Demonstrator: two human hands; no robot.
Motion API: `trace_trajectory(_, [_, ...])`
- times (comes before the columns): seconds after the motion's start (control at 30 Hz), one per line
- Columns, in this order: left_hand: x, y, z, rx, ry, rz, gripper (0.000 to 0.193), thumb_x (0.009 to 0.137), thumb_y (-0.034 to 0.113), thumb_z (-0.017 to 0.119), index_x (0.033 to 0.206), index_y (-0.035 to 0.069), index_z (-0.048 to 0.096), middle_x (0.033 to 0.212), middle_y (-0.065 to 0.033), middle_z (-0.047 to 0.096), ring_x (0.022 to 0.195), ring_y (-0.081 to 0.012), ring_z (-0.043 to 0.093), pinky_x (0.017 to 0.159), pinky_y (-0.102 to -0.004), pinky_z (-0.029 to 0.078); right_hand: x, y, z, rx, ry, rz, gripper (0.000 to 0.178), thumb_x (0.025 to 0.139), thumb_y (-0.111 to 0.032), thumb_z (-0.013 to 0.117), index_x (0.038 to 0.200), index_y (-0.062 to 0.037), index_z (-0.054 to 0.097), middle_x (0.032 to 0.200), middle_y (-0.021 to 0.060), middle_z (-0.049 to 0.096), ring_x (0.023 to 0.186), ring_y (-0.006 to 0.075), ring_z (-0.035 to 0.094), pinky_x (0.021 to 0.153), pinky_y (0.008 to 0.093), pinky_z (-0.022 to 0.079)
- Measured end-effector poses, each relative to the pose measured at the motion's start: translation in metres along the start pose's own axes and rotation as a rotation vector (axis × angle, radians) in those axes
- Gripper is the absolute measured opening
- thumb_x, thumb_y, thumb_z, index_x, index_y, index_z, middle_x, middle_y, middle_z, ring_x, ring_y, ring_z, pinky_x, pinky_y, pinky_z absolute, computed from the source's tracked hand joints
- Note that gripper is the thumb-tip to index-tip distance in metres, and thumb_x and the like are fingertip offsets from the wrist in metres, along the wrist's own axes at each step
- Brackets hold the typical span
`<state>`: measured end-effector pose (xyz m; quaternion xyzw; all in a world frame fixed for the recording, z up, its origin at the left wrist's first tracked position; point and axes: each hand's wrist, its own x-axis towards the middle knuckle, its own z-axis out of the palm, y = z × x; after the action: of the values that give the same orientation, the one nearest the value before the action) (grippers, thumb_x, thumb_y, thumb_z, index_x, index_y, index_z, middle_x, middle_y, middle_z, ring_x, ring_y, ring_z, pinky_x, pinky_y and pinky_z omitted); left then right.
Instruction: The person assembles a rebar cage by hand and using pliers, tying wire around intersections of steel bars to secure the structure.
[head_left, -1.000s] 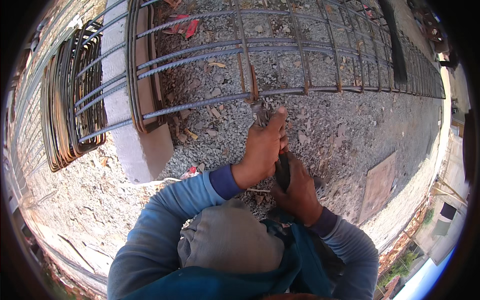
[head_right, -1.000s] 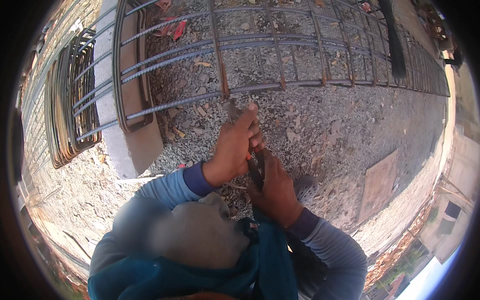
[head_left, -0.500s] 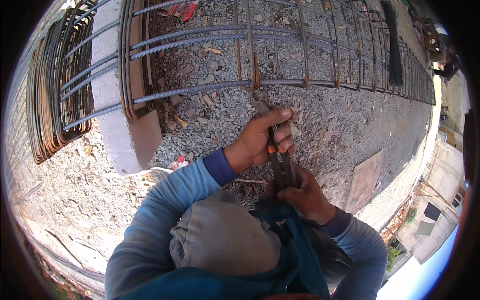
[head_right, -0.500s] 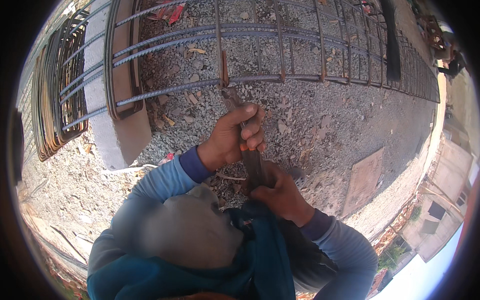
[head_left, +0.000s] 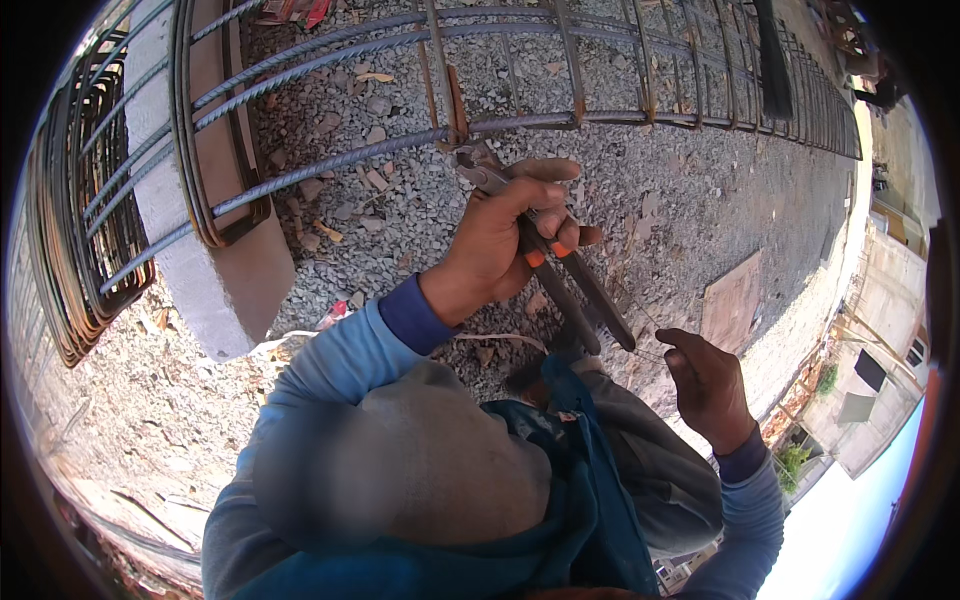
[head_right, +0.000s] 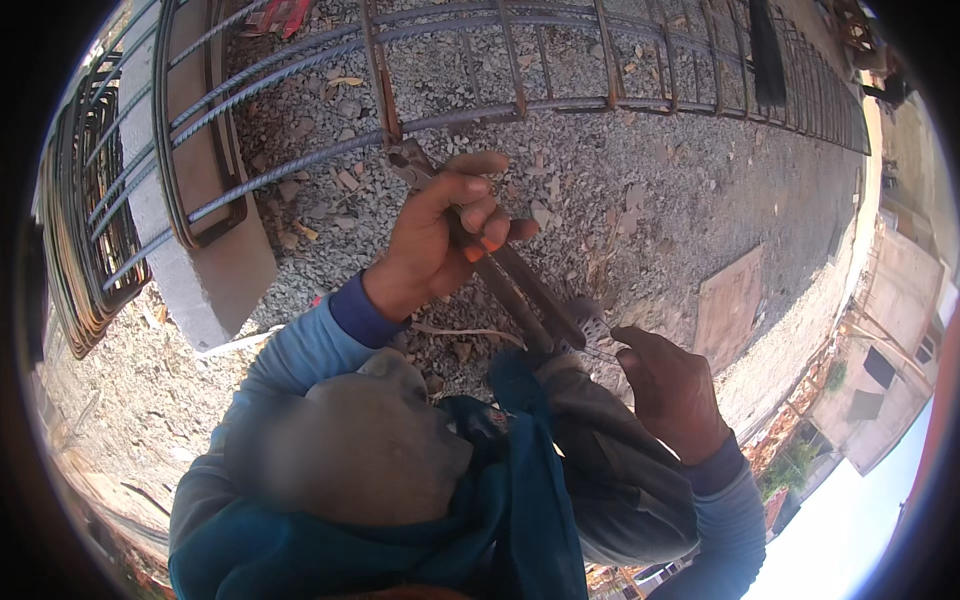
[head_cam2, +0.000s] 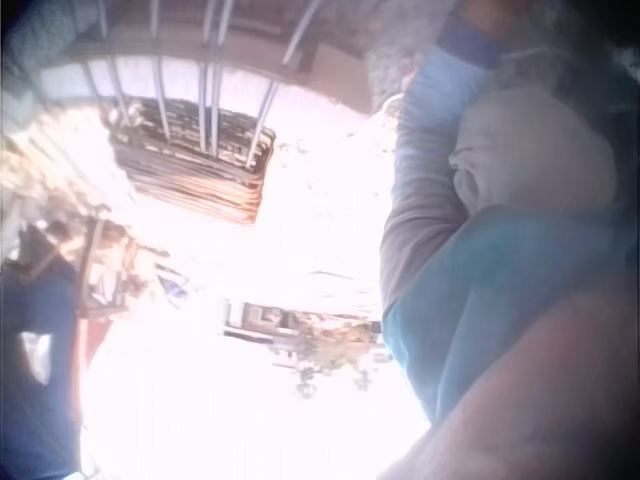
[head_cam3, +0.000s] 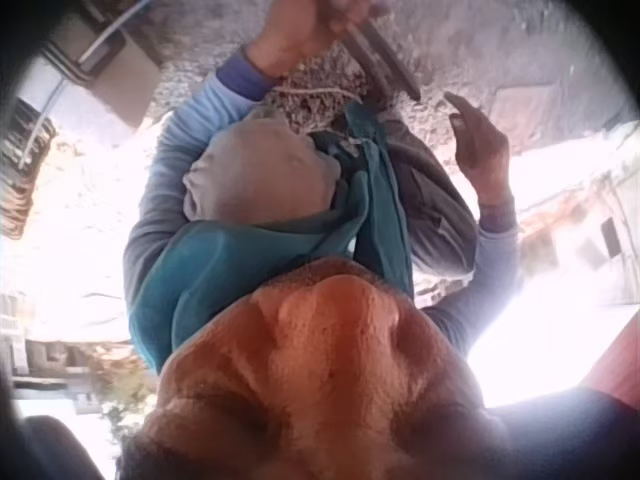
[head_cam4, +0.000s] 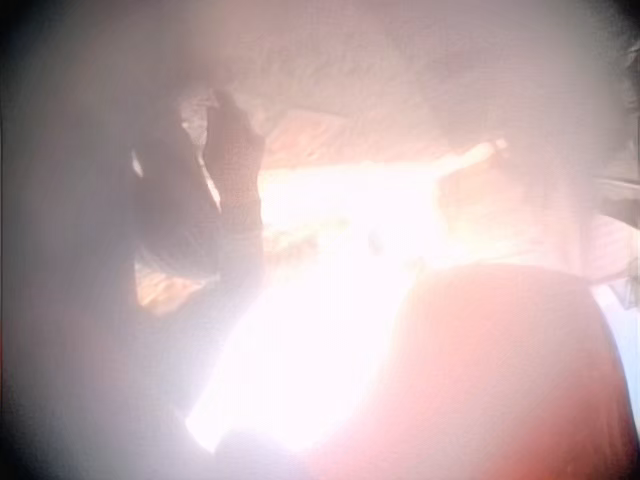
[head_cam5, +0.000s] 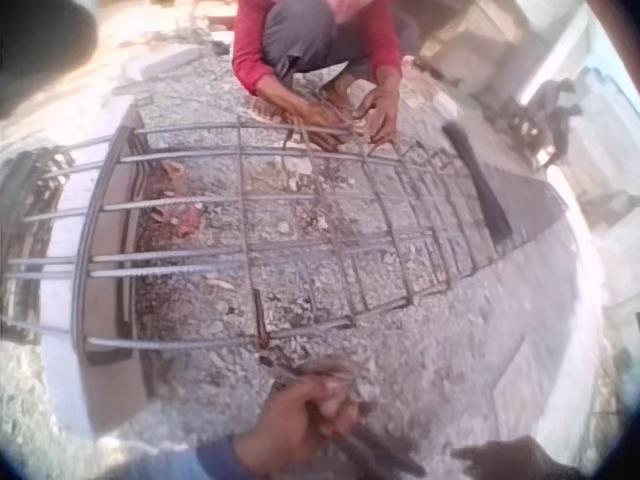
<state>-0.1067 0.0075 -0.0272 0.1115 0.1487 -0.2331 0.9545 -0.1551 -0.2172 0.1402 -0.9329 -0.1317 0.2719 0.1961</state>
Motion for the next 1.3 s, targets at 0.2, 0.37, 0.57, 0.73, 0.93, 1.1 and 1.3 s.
trace_trajectory(0.2, [0.0, -0.001, -0.002, -0.024, -0.018, 0.004, 0.033, 0.087, 0.012, 0.05, 0.119, 0.002, 0.05, 0.061, 0.0005, 0.051, 0.06, -0.0156, 0.058, 0.095, -0.0488, 0.046, -0.007, 0.056, 0.006, -0.047, 0.007, 0.036, 0.02, 0.094, -0.014, 0.053, 0.107, -0.0021, 0.062, 0.08, 0.0159, 0.064, 0.064, 0.0313, 0.063, 0.058, 0.0376, 0.049])
trace_trajectory(0.37, [-0.006, 0.005, -0.004, 0.103, 0.067, -0.004, 0.041, 0.088, 0.01, 0.052, 0.127, -0.002, 0.045, 0.068, -0.002, 0.056, 0.081, -0.0214, 0.066, 0.094, -0.0471, 0.049, 0.0, 0.045, 0.0, 0.007, -0.067, 0.194, 0.029, 0.089, -0.02, 0.063, 0.111, -0.0015, 0.061, 0.074, 0.0143, 0.061, 0.061, 0.0286, 0.062, 0.059, 0.0353, 0.049])
trace_trajectory(0.57, [-0.006, 0.003, -0.006, 0.077, 0.043, 0.016, 0.042, 0.09, 0.012, 0.053, 0.129, -0.003, 0.043, 0.079, -0.0062, 0.063, 0.093, -0.0272, 0.065, 0.091, -0.0455, 0.051, 0.013, 0.04, 0.011, -0.46, 0.227, -0.247, 0.063, 0.072, -0.028, 0.079, 0.126, -0.0086, 0.054, 0.118, 0.017, 0.05, 0.103, 0.035, 0.053, 0.084, 0.0442, 0.046])
trace_trajectory(0.73, [-0.005, 0.003, -0.005, 0.088, 0.047, 0.04, 0.042, 0.091, 0.012, 0.054, 0.128, -0.004, 0.044, 0.078, -0.0065, 0.063, 0.093, -0.0266, 0.066, 0.092, -0.0449, 0.052, 0.014, 0.024, 0.022, -0.468, 0.213, -0.434, 0.059, 0.075, -0.03, 0.077, 0.126, -0.0128, 0.052, 0.124, 0.0162, 0.047, 0.109, 0.0352, 0.052, 0.09, 0.048, 0.044])
trace_trajectory(0.93, [-0.005, 0.002, -0.002, 0.125, 0.082, 0.063, 0.041, 0.091, 0.013, 0.054, 0.127, -0.004, 0.044, 0.078, -0.0064, 0.063, 0.093, -0.0263, 0.066, 0.092, -0.0458, 0.052, 0.021, 0.001, 0.025, -0.496, 0.132, -0.37, 0.038, 0.074, -0.029, 0.076, 0.102, -0.0073, 0.063, 0.127, 0.0149, 0.048, 0.122, 0.0362, 0.043, 0.097, 0.0521, 0.038])
trace_trajectory(1.1, [-0.004, 0.0, -0.004, 0.103, 0.071, 0.067, 0.042, 0.091, 0.014, 0.054, 0.128, -0.005, 0.044, 0.078, -0.0062, 0.063, 0.092, -0.0261, 0.066, 0.091, -0.0457, 0.052, 0.026, 0.012, 0.038, -0.556, 0.035, -0.339, 0.025, 0.069, -0.022, 0.076, 0.085, -0.0066, 0.064, 0.125, 0.0134, 0.051, 0.123, 0.0368, 0.043, 0.099, 0.0523, 0.037])
trace_trajectory(1.3, [-0.005, 0.001, -0.005, 0.132, 0.069, 0.075, 0.044, 0.091, 0.014, 0.055, 0.129, -0.005, 0.043, 0.079, -0.006, 0.063, 0.092, -0.0255, 0.066, 0.091, -0.046, 0.052, 0.035, -0.001, 0.027, -0.321, 0.093, -0.276, 0.027, 0.07, -0.027, 0.077, 0.087, -0.0105, 0.065, 0.119, 0.0139, 0.054, 0.12, 0.0357, 0.046, 0.096, 0.0503, 0.039])
